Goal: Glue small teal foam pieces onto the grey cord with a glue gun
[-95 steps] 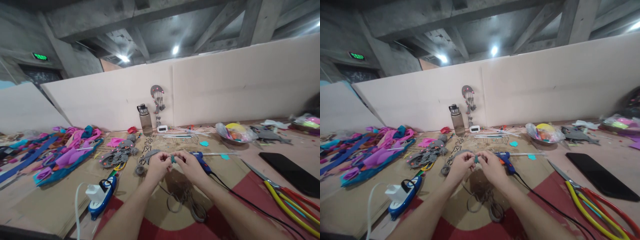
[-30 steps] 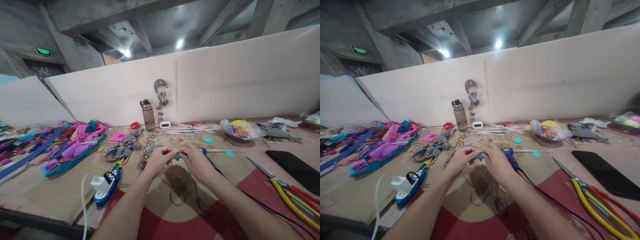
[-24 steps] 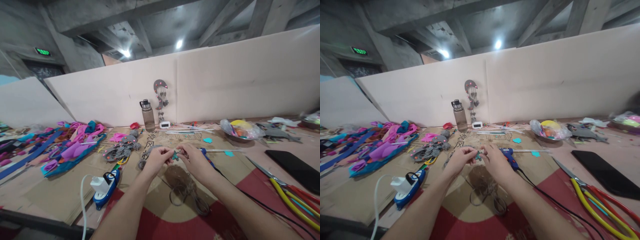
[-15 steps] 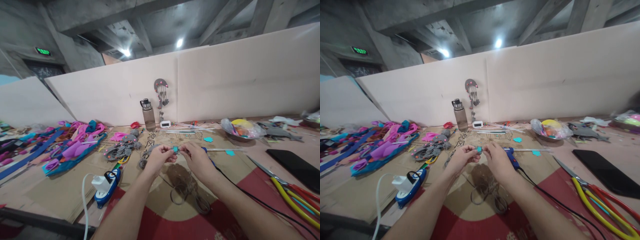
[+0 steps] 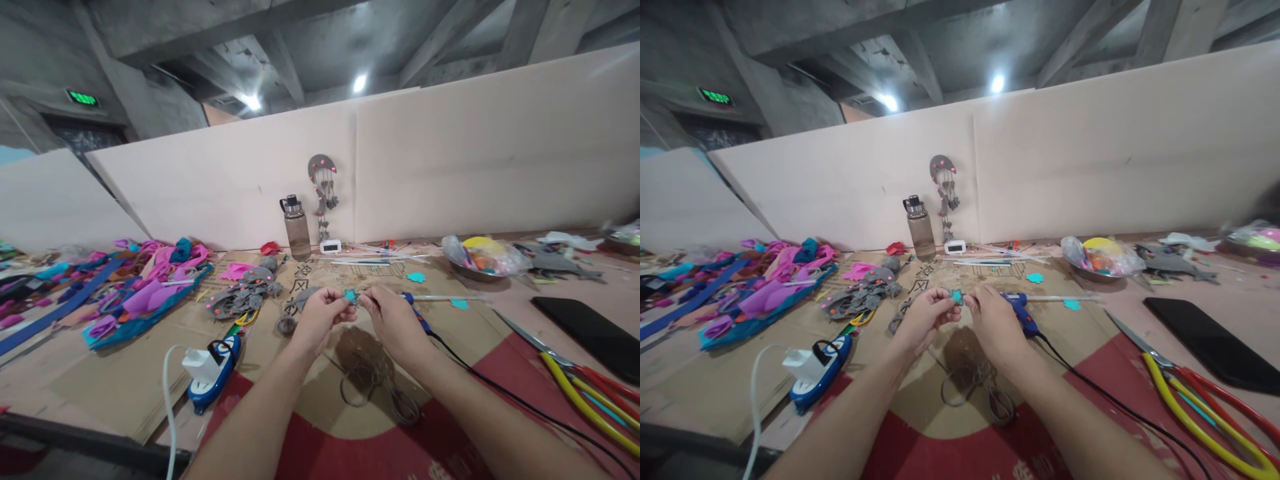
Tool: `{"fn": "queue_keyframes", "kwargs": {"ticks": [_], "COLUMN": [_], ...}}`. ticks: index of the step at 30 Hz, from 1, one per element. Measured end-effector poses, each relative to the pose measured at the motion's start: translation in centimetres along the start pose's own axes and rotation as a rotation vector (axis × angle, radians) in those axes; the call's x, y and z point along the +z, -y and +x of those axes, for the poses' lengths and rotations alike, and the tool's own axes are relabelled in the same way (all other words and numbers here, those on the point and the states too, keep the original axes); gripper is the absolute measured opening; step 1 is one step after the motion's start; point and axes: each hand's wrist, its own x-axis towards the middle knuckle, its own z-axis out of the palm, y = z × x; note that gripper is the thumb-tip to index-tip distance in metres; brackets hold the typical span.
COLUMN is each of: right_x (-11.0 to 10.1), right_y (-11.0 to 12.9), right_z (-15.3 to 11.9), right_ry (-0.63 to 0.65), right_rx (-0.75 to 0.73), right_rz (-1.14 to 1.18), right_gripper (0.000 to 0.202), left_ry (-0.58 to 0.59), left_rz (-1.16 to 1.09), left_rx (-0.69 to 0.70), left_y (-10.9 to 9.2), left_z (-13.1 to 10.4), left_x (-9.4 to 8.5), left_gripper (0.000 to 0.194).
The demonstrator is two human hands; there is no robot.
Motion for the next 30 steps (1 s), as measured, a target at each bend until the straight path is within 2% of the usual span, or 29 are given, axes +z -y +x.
{"fn": "queue_keyframes", "kwargs": {"ticks": [11,18,20,23,26,27,30], "right_x": [-0.3,0.1,0.1,-0.7,-1.9,-2.3,-2.7], "right_y": [0.0,0.1,0.0,-1.0,-3.3,-4.3,-6.9], "right_z": [0.0,-0.2,0.0,0.6,1.5,1.7,1.7], "right_ry": [0.002,0.047,0.058,0.005,-0.067,-0.056,0.143], "right_rx": [0.023,-0.030,-0.094,-0.132,0.020,0.088,0.255], "right_rz": [-0.148,-0.068,-0.077,-0.146,-0.313,-0.377,-0.475], "right_gripper": [0.029,0.031,0.034,0.035,0.025,0.023,0.027], "left_ry": [0.076,-0.037,-0.079,-0.169,-0.230,-0.241,-0.258], "left_rz": [-0.007,0.037,0.033,0.011,-0.028,-0.039,-0.071], "left_rx": [-0.035,0.040,0.091,0.208,0.292,0.307,0.328], "left_y": [0.2,0.3,0.3,0.2,0.1,0.0,-0.2], "left_z": [-0.1,0.1,0.4,0.9,1.3,1.4,1.6], "left_x": [0.0,0.0,-0.2,-0.6,-1.2,-1.4,-1.7], "left_gripper": [0.033,0.028,0.026,0.025,0.025,0.026,0.027]}}
